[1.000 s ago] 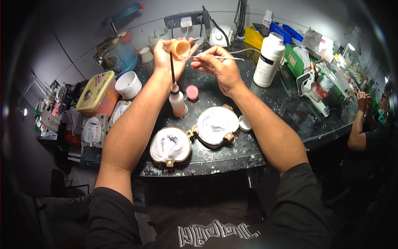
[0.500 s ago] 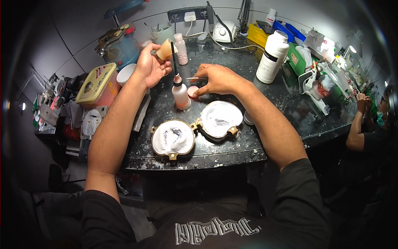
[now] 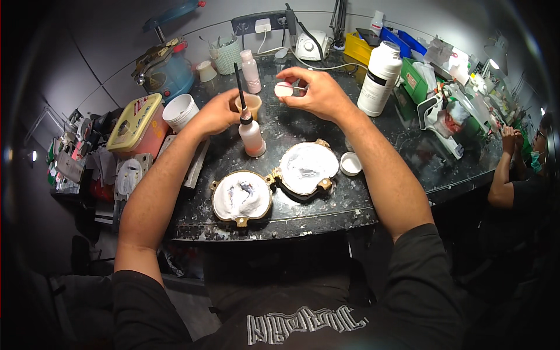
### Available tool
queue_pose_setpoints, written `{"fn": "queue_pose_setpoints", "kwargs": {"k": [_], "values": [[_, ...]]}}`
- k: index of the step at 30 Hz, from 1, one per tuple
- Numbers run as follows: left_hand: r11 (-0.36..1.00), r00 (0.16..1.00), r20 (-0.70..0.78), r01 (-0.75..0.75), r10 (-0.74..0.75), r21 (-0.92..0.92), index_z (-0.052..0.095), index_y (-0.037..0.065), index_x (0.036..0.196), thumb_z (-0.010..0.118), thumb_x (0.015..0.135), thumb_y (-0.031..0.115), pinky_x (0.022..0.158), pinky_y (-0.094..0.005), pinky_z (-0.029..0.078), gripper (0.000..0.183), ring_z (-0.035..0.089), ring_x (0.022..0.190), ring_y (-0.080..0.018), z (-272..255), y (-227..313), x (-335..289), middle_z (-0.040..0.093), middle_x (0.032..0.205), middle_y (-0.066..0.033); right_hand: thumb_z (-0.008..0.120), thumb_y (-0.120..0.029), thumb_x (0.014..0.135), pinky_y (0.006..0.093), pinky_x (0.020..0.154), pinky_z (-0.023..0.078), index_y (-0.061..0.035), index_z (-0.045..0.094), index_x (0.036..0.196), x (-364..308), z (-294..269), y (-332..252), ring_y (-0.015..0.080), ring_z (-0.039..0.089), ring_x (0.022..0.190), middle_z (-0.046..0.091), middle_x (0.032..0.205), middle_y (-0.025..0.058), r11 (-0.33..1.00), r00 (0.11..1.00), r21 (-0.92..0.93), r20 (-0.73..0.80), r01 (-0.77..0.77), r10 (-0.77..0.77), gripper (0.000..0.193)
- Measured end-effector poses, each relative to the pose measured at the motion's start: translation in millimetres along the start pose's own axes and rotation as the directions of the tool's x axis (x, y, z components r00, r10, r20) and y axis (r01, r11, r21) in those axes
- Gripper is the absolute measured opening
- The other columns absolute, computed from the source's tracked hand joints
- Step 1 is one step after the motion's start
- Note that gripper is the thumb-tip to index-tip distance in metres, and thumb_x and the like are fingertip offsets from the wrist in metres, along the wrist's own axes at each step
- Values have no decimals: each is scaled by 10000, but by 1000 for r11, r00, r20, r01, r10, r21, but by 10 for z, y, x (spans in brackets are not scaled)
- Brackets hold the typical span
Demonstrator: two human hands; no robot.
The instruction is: The person uses a metal tool to scrape and smooth a pink material inside a small cup, then removes the material and rolls it between their palms to form a small ball. They continue to shape and inspect the material by hand.
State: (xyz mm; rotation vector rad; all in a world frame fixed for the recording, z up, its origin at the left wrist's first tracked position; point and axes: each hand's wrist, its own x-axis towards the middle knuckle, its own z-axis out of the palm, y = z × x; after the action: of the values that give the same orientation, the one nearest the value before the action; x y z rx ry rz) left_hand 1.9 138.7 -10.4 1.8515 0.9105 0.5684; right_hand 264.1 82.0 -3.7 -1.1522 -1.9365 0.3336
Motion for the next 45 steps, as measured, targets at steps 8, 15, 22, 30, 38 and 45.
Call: {"fn": "queue_pose_setpoints", "kwargs": {"k": [8, 15, 22, 30, 38, 45], "values": [[923, 985, -110, -85, 135, 375, 479, 22, 1390, 721, 801, 148, 1053, -342, 403, 649, 519, 1237, -206, -235, 177, -8, 542, 1367, -123, 818, -269, 770, 257, 691, 503, -95, 696, 1132, 44, 42, -76, 103, 544, 720, 706, 1003, 21, 988, 983, 27, -107, 151, -148, 420], [961, 964, -173, -230, 203, -155, 487, -18, 1372, 545, 966, 242, 1066, -314, 406, 486, 564, 1206, -204, -226, 269, 93, 594, 1286, -148, 818, -260, 774, 254, 687, 508, -92, 693, 1149, 292, 193, -277, 95, 550, 719, 704, 1015, 14, 983, 986, 111, -101, 147, -136, 429], [554, 991, 3, -74, 137, -829, 571, -33, 1206, 545, 991, 189, 997, -364, 510, 310, 614, 1123, -226, -171, 132, 78, 638, 1164, -153, 817, -302, 764, 271, 657, 505, -107, 700, 1112, 550, 353, -230, 128, 564, 676, 695, 960, 28, 963, 965, 130, -147, 235, -216, 415], [432, 950, -311, -296, 36, -852, 525, -77, 1208, 584, 968, 115, 1004, -347, 529, 312, 621, 1118, -270, -389, 192, -159, 602, 1197, -211, 718, -256, 859, 293, 748, 516, -65, 721, 1054, 768, 441, 216, 140, 676, 767, 725, 839, 76, 975, 986, 156, 82, -160, 148, 273], [241, 909, -415, -410, 34, -880, 515, -99, 1217, 581, 971, 94, 1014, -364, 533, 319, 605, 1142, -286, -279, 39, -393, 587, 1218, -214, 696, -357, 847, 359, 704, 548, 34, 659, 1143, 1157, 1070, 16, 254, 716, 707, 715, 774, 162, 954, 954, -275, 237, -116, 184, 492], [198, 930, -358, -366, 80, -909, 534, -72, 1216, 572, 976, 100, 992, -331, 549, 298, 609, 1137, -255, -217, 7, -390, 592, 1218, -176, 696, -362, 845, 392, 710, 543, -1, 722, 941, 1183, 1284, 97, 268, 718, 742, 716, 798, 170, 951, 985, -276, 64, -137, 161, 374]]}}
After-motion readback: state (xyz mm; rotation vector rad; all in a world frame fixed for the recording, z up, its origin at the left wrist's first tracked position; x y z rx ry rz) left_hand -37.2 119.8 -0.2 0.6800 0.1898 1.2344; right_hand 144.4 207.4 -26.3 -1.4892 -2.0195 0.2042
